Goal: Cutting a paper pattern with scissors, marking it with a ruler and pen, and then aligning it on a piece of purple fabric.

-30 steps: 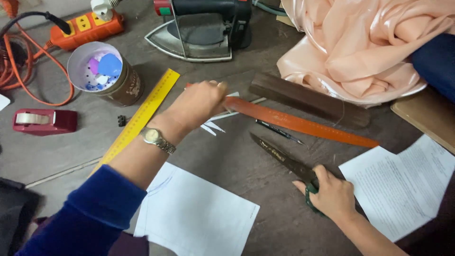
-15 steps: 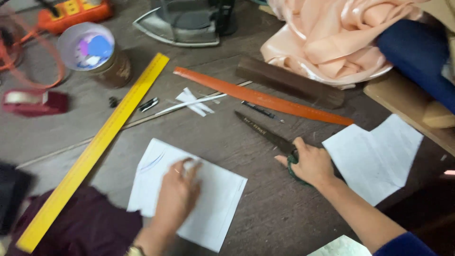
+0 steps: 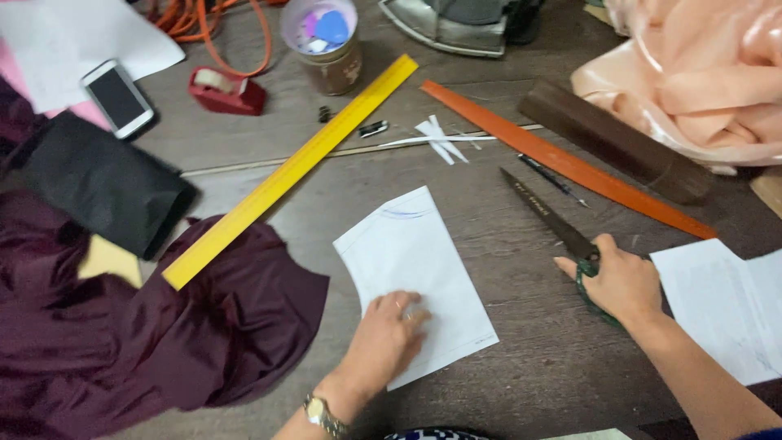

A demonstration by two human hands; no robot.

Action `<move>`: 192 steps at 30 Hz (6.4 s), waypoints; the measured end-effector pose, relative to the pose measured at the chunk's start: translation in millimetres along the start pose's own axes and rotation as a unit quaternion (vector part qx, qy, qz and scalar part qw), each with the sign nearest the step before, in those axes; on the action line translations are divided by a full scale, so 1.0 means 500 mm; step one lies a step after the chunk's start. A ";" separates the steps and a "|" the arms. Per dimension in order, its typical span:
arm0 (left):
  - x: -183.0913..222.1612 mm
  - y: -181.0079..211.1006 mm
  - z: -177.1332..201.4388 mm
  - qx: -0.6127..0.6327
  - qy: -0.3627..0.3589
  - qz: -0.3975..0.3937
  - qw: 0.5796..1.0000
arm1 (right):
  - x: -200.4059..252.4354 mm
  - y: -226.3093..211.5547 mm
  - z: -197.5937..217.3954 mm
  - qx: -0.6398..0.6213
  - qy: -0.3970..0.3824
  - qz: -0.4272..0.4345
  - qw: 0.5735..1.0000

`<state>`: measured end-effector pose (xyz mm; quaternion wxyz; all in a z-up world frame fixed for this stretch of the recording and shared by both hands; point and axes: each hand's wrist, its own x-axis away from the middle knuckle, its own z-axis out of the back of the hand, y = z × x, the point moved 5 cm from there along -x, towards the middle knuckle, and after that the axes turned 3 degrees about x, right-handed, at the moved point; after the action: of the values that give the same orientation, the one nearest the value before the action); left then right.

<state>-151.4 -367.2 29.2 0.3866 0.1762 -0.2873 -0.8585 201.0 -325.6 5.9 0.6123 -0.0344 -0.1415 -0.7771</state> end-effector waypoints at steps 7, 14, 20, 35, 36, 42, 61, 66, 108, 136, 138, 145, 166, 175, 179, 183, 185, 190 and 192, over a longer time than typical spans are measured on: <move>0.007 -0.083 0.085 -0.086 0.116 0.148 0.978 | 0.001 -0.003 0.012 -0.014 -0.086 -0.034 0.996; 0.002 -0.072 0.024 -0.132 0.020 0.148 0.980 | 0.003 -0.002 0.019 -0.032 -0.083 -0.019 0.996; -0.004 -0.074 0.039 -0.159 0.016 0.134 0.978 | 0.000 0.002 0.014 -0.033 -0.087 -0.014 0.996; -0.067 -0.088 0.018 -0.174 0.083 0.042 0.980 | -0.001 0.003 0.010 -0.040 -0.063 0.012 0.997; -0.074 -0.090 0.016 -0.180 0.098 0.033 0.978 | -0.001 0.004 0.009 -0.039 -0.057 0.013 0.998; -0.090 -0.118 0.006 -0.198 0.090 0.026 0.976 | -0.002 0.002 0.012 -0.034 -0.069 0.013 0.997; -0.140 -0.150 0.024 -0.199 0.059 -0.053 0.977 | -0.016 0.038 -0.008 -0.184 -0.350 0.073 0.916; -0.144 -0.147 0.028 -0.190 0.067 -0.047 0.978 | 0.013 0.038 0.025 -0.256 -0.560 -0.004 0.788; -0.147 -0.149 0.032 -0.179 0.081 -0.049 0.979 | -0.027 0.041 -0.032 -0.132 -0.506 0.133 0.842; -0.148 -0.148 0.034 -0.189 0.081 -0.047 0.978 | -0.006 -0.006 -0.008 -0.210 -0.478 0.145 0.841; -0.147 -0.148 0.034 -0.187 0.079 -0.048 0.978 | -0.002 0.013 -0.025 -0.166 -0.475 0.086 0.860; -0.147 -0.147 0.034 -0.181 0.085 -0.052 0.978 | -0.001 0.042 -0.064 -0.216 -0.452 0.051 0.864; -0.147 -0.147 0.035 -0.181 0.080 -0.049 0.979 | -0.004 0.027 -0.041 -0.172 -0.459 0.118 0.863; -0.147 -0.147 0.035 -0.178 0.077 -0.049 0.980 | -0.006 0.009 -0.014 -0.126 -0.449 0.147 0.872; -0.147 -0.148 0.033 -0.185 0.075 -0.048 0.979 | -0.009 -0.006 -0.020 -0.213 -0.441 0.189 0.851; -0.146 -0.149 0.031 -0.190 0.074 -0.048 0.978 | -0.008 -0.010 -0.032 -0.239 -0.446 0.147 0.850; -0.146 -0.151 0.030 -0.191 0.073 -0.047 0.978 | -0.010 -0.023 -0.018 -0.208 -0.446 0.149 0.858; -0.145 -0.151 0.030 -0.193 0.079 -0.047 0.977 | -0.007 -0.009 -0.034 -0.189 -0.461 0.123 0.858; -0.145 -0.150 0.031 -0.192 0.081 -0.049 0.977 | -0.012 -0.001 -0.054 -0.235 -0.422 0.182 0.856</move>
<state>-155.5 -266.1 0.1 0.3923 0.1817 -0.0761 -0.8985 205.0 -327.0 -21.2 0.5983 -0.5271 -0.1902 -0.5728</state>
